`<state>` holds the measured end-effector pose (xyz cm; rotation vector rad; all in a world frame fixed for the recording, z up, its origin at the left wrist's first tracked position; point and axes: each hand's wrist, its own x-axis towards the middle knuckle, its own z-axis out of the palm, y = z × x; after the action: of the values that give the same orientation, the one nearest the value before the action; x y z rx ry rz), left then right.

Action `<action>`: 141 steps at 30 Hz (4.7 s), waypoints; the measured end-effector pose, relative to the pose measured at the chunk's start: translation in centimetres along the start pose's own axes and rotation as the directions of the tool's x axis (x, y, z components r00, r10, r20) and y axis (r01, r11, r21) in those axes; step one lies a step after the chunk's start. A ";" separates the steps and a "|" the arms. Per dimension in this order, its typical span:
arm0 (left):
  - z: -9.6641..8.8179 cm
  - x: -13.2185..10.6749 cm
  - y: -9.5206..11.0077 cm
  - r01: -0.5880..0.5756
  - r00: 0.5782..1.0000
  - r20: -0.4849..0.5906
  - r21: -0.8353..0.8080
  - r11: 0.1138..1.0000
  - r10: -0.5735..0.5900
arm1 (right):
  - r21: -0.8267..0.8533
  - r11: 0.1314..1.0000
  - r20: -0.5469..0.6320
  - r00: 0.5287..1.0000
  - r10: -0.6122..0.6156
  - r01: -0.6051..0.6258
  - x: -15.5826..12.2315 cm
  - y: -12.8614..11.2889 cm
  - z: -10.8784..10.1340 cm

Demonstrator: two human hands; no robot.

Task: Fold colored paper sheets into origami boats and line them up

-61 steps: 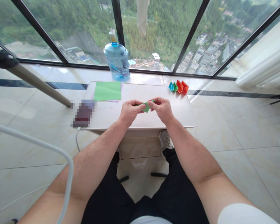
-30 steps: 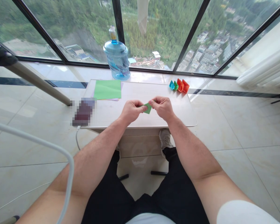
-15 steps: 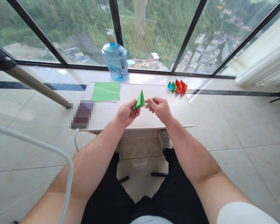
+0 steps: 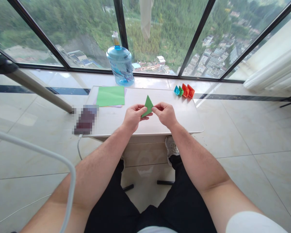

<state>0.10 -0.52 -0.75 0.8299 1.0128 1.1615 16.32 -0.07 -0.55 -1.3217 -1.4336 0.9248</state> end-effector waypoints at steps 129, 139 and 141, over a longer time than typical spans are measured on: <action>3.0 -1.7 -2.4 -0.532 0.705 0.061 0.704 0.470 0.706 | -0.113 0.943 -0.298 0.895 -0.333 0.313 -0.4 -0.7 2.1; 3.1 -1.6 -2.1 -0.555 0.701 0.062 0.673 0.489 0.711 | -0.060 0.927 -0.350 0.862 -0.367 0.370 -0.4 -0.1 2.4; 3.1 -1.6 -2.1 -0.559 0.702 0.061 0.665 0.496 0.709 | -0.064 0.936 -0.351 0.870 -0.346 0.347 -0.4 -0.1 2.4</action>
<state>3.59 -2.58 -1.29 1.7937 1.3798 1.5838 13.97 -0.26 -1.18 -1.1114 -1.3211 0.4185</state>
